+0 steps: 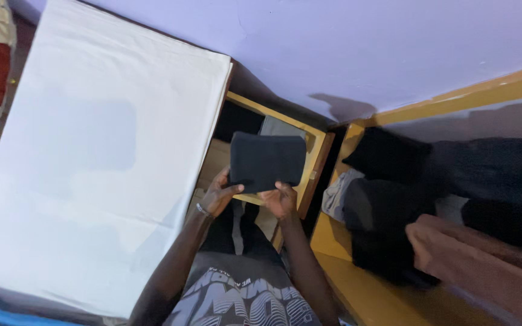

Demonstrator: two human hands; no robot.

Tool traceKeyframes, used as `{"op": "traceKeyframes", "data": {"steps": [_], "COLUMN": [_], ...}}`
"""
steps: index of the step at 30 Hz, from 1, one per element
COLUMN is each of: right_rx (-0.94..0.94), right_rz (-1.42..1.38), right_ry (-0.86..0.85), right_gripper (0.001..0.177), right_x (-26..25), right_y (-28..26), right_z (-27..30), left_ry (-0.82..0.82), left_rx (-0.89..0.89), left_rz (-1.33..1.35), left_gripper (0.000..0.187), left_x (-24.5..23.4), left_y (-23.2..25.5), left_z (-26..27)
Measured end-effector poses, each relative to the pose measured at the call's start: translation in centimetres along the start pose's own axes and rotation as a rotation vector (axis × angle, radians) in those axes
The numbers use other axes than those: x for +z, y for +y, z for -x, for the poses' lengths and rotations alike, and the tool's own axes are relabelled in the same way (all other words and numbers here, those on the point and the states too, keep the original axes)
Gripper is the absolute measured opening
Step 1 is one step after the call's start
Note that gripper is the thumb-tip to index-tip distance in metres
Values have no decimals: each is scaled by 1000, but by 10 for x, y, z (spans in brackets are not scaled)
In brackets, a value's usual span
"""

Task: The person takes t-shirts from a shelf, spreads them on a bed one at a time, and folds each into a rectangular shape by hand.

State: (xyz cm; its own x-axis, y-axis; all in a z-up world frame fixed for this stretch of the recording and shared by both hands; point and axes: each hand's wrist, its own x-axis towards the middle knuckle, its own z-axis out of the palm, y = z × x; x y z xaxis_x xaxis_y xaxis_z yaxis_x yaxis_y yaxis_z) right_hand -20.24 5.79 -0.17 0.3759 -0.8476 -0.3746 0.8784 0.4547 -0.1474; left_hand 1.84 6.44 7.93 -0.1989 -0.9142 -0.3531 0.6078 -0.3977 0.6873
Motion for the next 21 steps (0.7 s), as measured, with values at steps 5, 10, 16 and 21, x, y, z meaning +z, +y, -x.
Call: {"op": "traceKeyframes", "data": {"steps": [5,10,16,21], "right_rx": [99,176,342,509], "right_rz": [36,69,159,261], "right_ry": [-168,-171,-238,-235], "right_gripper": [56,57,55,54], "right_x": [15,22,34,73], "right_y": [-21,-24,-5,32], "right_z": [27,33,28,29], "left_ry": [11,362,491,436], "left_rx": [122,317,790,491], "left_rz": [-283,-860,-1295,-1141], "left_gripper": [67,82,108,85], "left_x": [16,39,61,42], "left_y": [21,25,46,48], "left_z": [35,74,141,187]}}
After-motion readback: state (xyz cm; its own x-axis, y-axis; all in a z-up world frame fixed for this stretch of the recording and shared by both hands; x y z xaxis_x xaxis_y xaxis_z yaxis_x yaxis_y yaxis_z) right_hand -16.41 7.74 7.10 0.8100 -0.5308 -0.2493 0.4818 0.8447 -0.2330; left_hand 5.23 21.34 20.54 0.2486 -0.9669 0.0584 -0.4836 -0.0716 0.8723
